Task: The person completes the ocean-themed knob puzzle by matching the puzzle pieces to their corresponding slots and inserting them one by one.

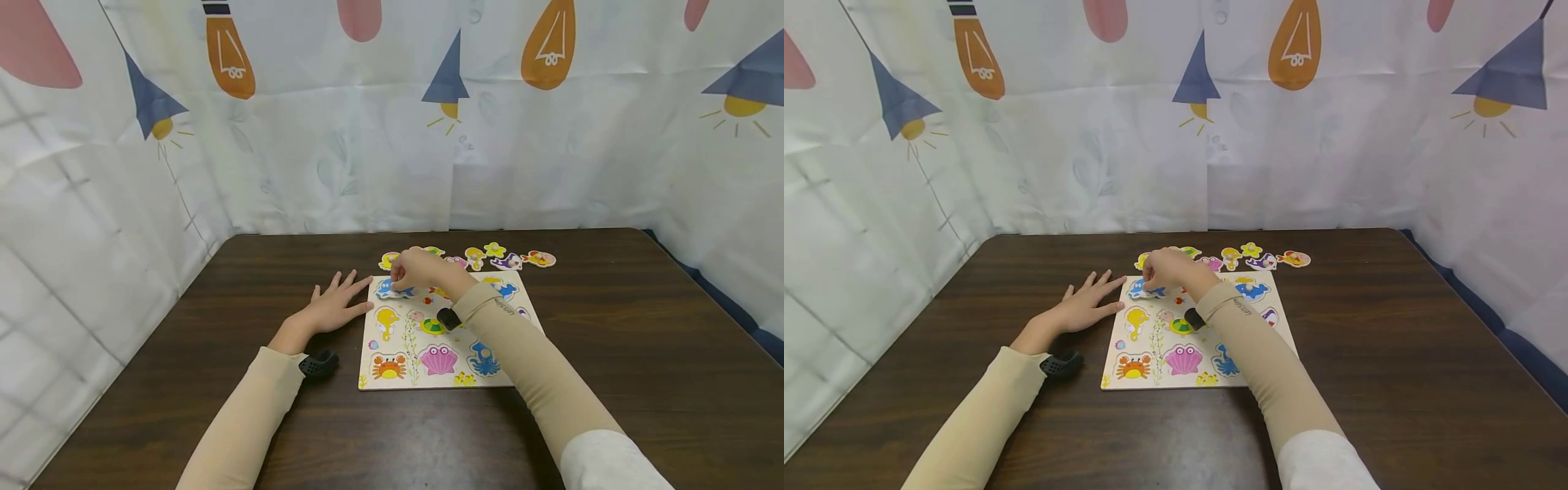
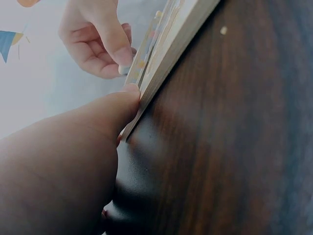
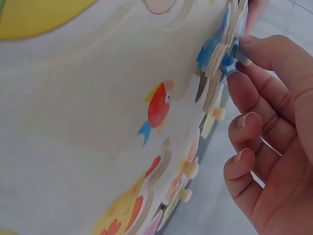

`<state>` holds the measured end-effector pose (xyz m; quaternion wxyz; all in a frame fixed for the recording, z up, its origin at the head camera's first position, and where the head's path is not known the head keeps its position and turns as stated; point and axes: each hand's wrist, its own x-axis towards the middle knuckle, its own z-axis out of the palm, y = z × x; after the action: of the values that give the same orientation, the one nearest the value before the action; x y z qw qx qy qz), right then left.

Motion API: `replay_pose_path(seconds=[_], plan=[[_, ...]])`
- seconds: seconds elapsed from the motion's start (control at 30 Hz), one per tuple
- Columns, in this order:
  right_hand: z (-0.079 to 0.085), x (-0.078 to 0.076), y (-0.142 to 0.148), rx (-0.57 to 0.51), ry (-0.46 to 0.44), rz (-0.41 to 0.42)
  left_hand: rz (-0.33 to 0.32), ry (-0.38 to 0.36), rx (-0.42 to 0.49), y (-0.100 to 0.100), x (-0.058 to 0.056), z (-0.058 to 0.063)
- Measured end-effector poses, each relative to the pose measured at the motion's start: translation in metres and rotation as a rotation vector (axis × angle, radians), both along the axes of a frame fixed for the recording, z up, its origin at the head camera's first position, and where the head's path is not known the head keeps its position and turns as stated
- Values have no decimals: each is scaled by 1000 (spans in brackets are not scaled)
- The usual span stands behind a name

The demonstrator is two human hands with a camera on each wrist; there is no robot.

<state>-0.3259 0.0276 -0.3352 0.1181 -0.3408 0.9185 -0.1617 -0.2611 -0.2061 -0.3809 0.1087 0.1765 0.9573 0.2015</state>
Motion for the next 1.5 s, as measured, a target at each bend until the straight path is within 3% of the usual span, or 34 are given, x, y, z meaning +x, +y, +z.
replay_pose_path(seconds=[0.37,0.7,1.5], plan=[[-2,0,-7,47,23,-37,1,5,-6,0,-2,-2],[-5,0,-10,32,-10,-73,1,7,-5,1,-1,-1],[-1,3,-10,39,-23,-70,7,15,-9,1,0,-1]])
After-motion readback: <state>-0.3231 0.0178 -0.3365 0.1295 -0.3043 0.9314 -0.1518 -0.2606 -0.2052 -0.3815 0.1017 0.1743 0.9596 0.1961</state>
